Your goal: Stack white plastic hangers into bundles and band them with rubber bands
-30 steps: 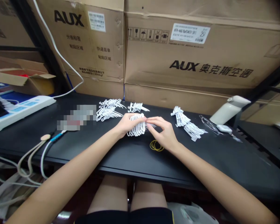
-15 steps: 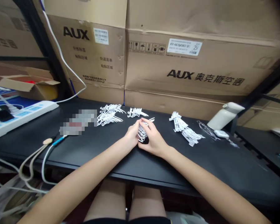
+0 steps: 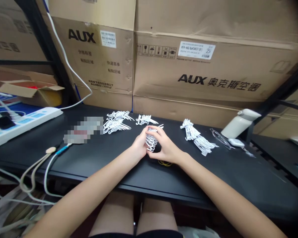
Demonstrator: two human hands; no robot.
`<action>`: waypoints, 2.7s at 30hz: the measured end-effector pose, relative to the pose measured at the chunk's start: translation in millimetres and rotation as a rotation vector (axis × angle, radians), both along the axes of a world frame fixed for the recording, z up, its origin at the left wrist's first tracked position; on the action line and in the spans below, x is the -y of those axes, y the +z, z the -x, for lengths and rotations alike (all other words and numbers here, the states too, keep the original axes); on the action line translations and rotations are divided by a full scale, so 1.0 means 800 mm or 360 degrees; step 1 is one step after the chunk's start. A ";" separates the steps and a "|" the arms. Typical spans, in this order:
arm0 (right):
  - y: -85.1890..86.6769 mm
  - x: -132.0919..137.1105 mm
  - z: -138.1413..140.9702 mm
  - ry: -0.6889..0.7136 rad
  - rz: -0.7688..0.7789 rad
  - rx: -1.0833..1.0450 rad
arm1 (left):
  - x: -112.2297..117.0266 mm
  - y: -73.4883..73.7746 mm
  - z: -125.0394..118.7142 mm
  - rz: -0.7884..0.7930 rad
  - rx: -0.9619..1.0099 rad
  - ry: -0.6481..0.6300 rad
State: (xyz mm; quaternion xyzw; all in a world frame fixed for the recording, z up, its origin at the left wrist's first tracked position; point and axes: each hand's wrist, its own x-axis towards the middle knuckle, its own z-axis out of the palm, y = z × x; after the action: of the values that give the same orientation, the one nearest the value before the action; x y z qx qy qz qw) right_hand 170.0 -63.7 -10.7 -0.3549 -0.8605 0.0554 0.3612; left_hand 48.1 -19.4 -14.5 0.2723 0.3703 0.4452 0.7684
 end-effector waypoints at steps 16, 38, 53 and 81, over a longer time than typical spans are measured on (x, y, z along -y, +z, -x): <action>-0.026 -0.002 0.014 -0.0427 -0.0252 -0.0285 | 0.026 0.014 -0.006 0.0166 0.0226 -0.0010; 0.032 -0.001 -0.020 0.0359 0.2009 -0.2902 | 0.025 0.020 0.014 -0.1697 -0.0780 0.0019; 0.024 0.021 0.007 0.0342 0.2196 -0.2462 | 0.035 0.024 0.003 -0.1060 -0.0242 -0.0153; 0.016 0.022 -0.008 -0.0491 0.0162 -0.1021 | 0.031 0.028 0.012 -0.0237 0.0360 -0.0167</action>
State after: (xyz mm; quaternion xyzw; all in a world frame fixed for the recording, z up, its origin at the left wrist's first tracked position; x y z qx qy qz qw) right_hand 176.7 -81.1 2.3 -0.4626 -0.6358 0.1515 0.5990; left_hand 38.7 -44.0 8.2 0.2957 0.2325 0.4586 0.8051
